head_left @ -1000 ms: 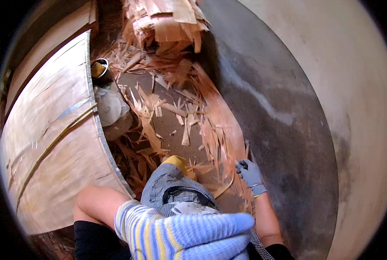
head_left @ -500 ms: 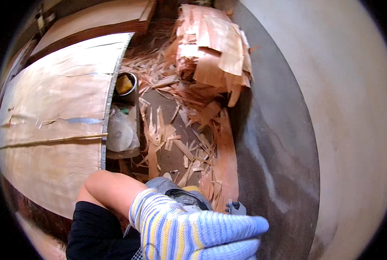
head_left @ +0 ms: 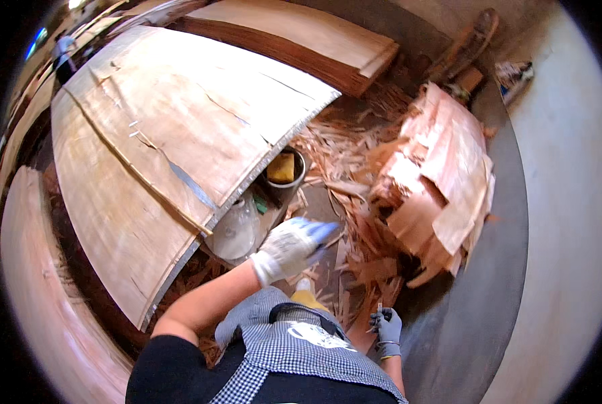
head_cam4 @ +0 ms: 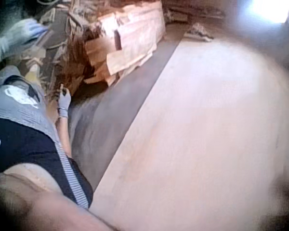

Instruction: The person selects a thin veneer sheet from a stack, places it onto a larger wooden panel, and uses a knife to trim the veneer to match the panel's size. They then apply small pieces of white adhesive tape to secure the trimmed veneer in place, before stacking the prepared panel with others.

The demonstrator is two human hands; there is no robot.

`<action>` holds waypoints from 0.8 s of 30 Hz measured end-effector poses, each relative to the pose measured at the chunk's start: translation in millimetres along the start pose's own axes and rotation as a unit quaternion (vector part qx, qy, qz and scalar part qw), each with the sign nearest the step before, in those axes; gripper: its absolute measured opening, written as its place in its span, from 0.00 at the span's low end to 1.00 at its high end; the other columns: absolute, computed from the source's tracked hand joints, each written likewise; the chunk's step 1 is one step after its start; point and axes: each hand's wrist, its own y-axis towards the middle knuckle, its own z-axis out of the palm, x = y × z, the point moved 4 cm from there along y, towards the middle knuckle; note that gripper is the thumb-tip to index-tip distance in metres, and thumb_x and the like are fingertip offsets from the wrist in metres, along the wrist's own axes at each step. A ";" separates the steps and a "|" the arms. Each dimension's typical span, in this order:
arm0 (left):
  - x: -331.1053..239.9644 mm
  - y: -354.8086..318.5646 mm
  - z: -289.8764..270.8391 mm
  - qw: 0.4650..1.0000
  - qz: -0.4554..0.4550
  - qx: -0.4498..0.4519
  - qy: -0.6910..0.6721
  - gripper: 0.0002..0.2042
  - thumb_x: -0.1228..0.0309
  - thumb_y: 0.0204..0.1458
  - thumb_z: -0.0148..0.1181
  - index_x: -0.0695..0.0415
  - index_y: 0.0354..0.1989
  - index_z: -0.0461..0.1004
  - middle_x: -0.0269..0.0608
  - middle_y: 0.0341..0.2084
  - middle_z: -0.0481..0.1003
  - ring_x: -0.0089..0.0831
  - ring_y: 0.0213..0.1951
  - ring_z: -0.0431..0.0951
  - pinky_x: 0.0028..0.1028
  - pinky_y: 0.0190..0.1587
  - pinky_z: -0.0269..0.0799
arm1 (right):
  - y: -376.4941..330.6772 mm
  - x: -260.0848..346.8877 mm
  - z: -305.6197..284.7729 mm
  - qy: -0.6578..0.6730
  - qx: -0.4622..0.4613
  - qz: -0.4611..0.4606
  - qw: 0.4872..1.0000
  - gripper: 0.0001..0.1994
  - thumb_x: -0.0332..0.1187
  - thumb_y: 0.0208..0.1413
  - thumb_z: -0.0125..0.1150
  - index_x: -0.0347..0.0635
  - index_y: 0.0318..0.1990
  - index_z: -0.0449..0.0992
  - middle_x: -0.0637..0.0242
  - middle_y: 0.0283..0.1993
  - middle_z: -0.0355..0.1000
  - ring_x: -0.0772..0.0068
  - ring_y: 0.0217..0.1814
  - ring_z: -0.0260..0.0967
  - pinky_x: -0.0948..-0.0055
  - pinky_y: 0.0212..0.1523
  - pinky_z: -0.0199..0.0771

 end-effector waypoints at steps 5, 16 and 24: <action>63.7 -76.2 26.2 0.945 -0.313 0.071 0.061 0.20 0.66 0.45 0.50 0.59 0.49 0.65 0.50 0.37 0.72 0.45 0.38 0.72 0.37 0.43 0.66 | 130.8 67.6 41.1 -0.149 0.091 -0.253 0.951 0.05 0.28 0.51 0.53 0.35 0.30 0.68 0.65 0.26 0.71 0.79 0.22 0.68 0.82 0.20 0.65; 112.9 -115.7 41.1 0.879 -0.465 0.036 0.105 0.18 0.66 0.45 0.50 0.61 0.45 0.67 0.51 0.37 0.72 0.45 0.38 0.71 0.38 0.44 0.64 | 199.1 236.2 217.9 -0.170 0.361 -0.284 0.872 0.07 0.31 0.50 0.54 0.40 0.35 0.70 0.67 0.28 0.70 0.77 0.25 0.66 0.79 0.23 0.65; 164.8 -24.4 44.0 0.909 -0.409 0.042 0.070 0.19 0.66 0.44 0.51 0.61 0.45 0.67 0.53 0.36 0.72 0.45 0.39 0.71 0.38 0.46 0.64 | 278.2 269.7 205.7 -0.008 0.387 -0.118 0.915 0.11 0.25 0.50 0.49 0.40 0.43 0.67 0.69 0.30 0.70 0.80 0.25 0.66 0.83 0.20 0.65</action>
